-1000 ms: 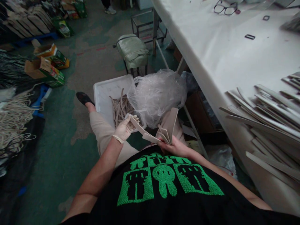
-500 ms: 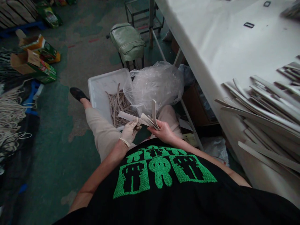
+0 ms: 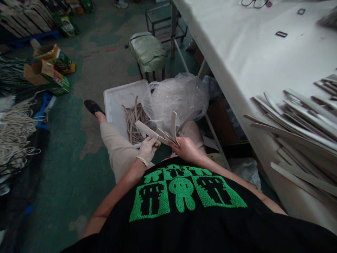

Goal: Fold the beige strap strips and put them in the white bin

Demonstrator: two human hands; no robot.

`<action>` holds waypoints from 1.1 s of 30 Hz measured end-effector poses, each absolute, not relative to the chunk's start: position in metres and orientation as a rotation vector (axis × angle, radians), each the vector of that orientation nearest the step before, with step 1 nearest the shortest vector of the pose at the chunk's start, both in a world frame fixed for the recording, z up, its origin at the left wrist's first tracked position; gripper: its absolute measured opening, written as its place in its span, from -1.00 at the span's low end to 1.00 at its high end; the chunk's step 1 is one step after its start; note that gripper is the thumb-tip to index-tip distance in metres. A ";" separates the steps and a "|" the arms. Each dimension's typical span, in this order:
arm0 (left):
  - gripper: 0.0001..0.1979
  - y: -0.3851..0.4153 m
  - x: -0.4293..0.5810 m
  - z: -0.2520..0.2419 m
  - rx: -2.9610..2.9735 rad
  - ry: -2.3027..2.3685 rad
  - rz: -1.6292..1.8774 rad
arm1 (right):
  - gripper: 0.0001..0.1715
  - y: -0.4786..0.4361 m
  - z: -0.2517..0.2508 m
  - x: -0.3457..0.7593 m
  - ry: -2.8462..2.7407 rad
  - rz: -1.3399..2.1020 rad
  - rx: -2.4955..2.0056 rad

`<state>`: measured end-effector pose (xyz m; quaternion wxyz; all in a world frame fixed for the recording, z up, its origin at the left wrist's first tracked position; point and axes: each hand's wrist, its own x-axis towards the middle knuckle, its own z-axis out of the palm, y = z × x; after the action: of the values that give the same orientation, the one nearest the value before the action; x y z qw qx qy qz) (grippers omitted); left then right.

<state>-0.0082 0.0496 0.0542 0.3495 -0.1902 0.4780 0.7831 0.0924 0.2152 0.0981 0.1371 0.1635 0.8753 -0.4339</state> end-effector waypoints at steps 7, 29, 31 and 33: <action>-0.77 0.047 -0.021 0.059 -0.561 1.244 2.025 | -0.72 0.230 0.109 0.083 2.453 -1.135 0.358; -0.81 0.054 -0.022 0.053 -0.503 1.299 1.906 | -0.81 0.233 0.110 0.081 2.487 -0.894 0.371; -0.83 0.053 -0.026 0.054 -0.520 1.323 1.904 | -0.81 0.234 0.110 0.086 2.495 -0.838 0.399; -0.78 0.057 -0.021 0.054 -0.497 1.312 1.882 | -0.77 0.230 0.113 0.085 2.527 -0.783 0.429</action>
<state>-0.0211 0.0567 0.0536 0.3867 -0.1954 0.5156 0.7393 0.0854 0.2300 0.1131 0.2288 0.1558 0.9179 -0.2843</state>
